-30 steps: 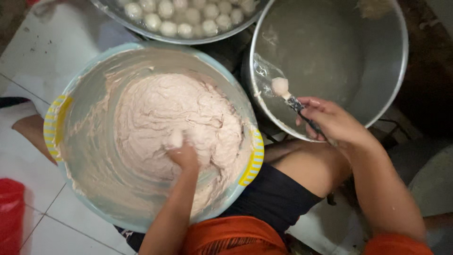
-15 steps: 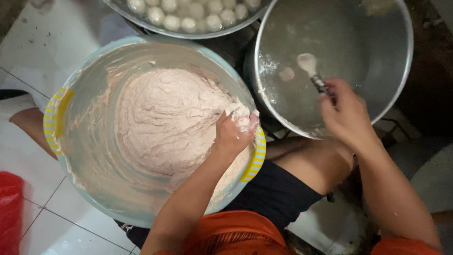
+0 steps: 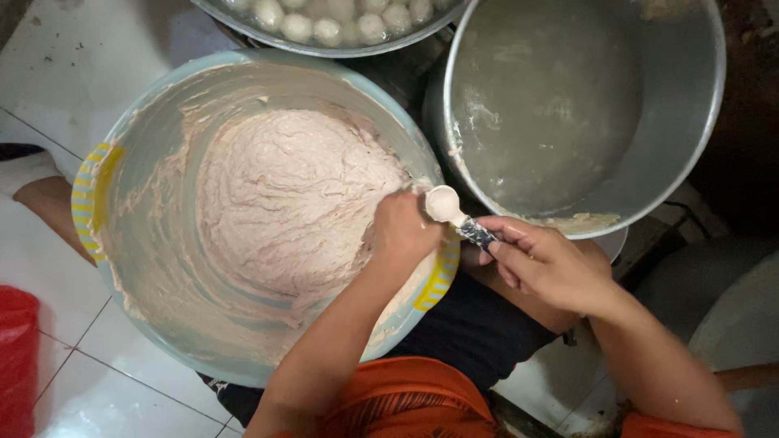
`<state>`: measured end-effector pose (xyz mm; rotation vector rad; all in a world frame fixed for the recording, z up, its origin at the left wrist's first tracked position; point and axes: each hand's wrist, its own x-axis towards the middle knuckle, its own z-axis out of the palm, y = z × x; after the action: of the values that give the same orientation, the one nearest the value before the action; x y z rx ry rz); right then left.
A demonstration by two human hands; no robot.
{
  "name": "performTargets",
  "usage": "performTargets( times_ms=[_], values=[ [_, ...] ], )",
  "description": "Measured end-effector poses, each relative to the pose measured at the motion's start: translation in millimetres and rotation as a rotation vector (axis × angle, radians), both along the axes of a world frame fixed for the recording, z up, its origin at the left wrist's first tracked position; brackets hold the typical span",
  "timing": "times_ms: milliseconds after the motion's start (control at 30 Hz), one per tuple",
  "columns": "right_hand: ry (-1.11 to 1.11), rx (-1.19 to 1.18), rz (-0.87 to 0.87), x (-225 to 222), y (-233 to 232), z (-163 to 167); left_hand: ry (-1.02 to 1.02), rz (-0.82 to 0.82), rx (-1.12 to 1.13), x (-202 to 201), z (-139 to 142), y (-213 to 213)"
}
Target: The person sits on the floor with a large basin of dough batter on their lap. They scoop batter with a hand scoop, shape it into a ball between their hand and the scoop, dip the formed ball in a basin of water, and release it into a water-filled basin holding other finished balls, repeating the cycle.
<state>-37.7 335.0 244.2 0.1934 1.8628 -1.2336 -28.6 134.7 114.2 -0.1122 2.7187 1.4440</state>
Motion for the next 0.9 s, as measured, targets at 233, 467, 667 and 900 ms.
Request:
performTargets(
  times_ms=[233, 467, 667, 900],
  values=[
    [0.421, 0.388, 0.151, -31.2, 32.1, 1.5, 0.294, 0.292, -0.256, 6.0, -16.0, -2.3],
    [0.679, 0.550, 0.246, -49.9, 42.7, -7.0, 0.208, 0.196, 0.056, 7.7, -25.1, 6.0],
    [0.222, 0.244, 0.095, -10.3, 22.7, 14.0, 0.223, 0.221, 0.308, 12.6, -5.9, 16.9],
    [0.616, 0.023, 0.240, 8.9, -7.7, 7.6, 0.008, 0.064, 0.227, 8.5, 4.9, 15.0]
  ],
)
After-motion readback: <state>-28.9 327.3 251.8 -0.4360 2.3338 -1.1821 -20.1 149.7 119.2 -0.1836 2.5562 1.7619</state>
